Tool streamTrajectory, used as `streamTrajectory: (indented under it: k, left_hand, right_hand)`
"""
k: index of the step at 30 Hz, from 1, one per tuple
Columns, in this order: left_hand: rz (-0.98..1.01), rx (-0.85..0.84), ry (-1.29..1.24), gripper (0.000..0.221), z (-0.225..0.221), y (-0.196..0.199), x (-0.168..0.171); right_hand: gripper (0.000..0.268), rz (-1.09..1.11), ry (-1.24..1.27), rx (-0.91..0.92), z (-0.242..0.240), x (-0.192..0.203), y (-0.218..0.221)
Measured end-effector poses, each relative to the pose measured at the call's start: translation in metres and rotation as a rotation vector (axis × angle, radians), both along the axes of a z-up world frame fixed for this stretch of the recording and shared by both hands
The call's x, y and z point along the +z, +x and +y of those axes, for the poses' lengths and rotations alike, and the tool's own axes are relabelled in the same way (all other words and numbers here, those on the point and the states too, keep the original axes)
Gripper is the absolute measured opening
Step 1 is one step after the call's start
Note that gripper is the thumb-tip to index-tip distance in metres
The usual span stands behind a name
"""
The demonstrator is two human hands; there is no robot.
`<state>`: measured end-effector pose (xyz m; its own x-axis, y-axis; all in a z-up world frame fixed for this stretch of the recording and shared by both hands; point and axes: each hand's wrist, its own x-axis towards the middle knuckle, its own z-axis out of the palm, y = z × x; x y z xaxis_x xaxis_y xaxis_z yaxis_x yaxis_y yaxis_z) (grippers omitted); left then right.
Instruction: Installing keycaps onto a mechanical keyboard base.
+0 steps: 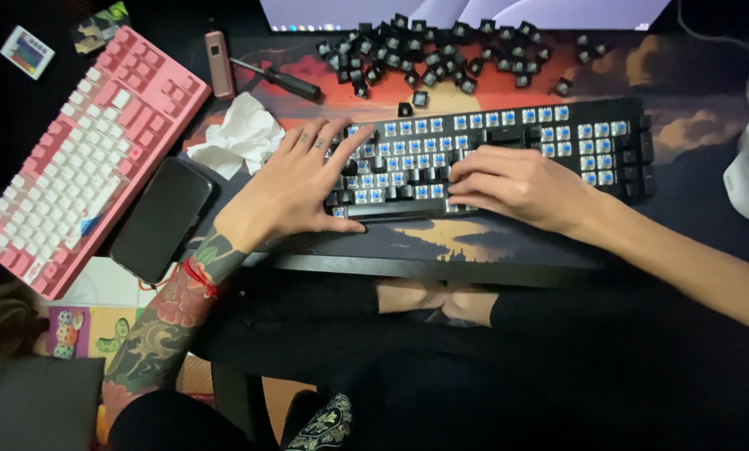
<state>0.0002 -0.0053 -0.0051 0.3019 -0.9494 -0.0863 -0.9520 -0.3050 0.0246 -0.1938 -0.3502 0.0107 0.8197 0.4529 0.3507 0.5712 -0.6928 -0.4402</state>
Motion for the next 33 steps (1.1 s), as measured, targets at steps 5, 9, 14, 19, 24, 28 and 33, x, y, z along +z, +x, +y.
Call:
streamTrajectory:
  k: [5, 9, 14, 19, 24, 28, 33]
  left_hand:
    - [0.041, 0.024, 0.027, 0.157, -0.003, 0.000, 0.004]
    - [0.024, 0.019, 0.040, 0.158, -0.002, -0.002, 0.003]
    - [0.070, 0.024, 0.048, 0.155, -0.003, -0.001, 0.001]
    - [0.042, 0.020, 0.037, 0.155, 0.000, -0.001, -0.003]
    - [0.034, 0.018, 0.027, 0.154, -0.001, -0.002, -0.005]
    - [0.041, 0.018, 0.011, 0.152, -0.002, -0.002, -0.003]
    - [0.057, 0.027, 0.028, 0.154, -0.002, -0.002, -0.001]
  right_hand:
    - [0.005, -0.023, -0.004, 0.040, -0.009, -0.013, 0.001]
    - [0.008, -0.055, 0.022, 0.044, -0.011, -0.019, 0.001]
    - [0.014, -0.120, -0.100, 0.068, -0.010, -0.012, 0.000]
    - [0.023, -0.226, -0.227, 0.119, -0.005, -0.013, 0.001]
    - [0.033, -0.201, -0.281, 0.100, 0.002, -0.005, 0.004]
    - [0.038, -0.191, -0.373, 0.115, -0.001, -0.011, 0.024]
    - [0.035, 0.037, -0.465, -0.103, 0.009, 0.021, 0.069]
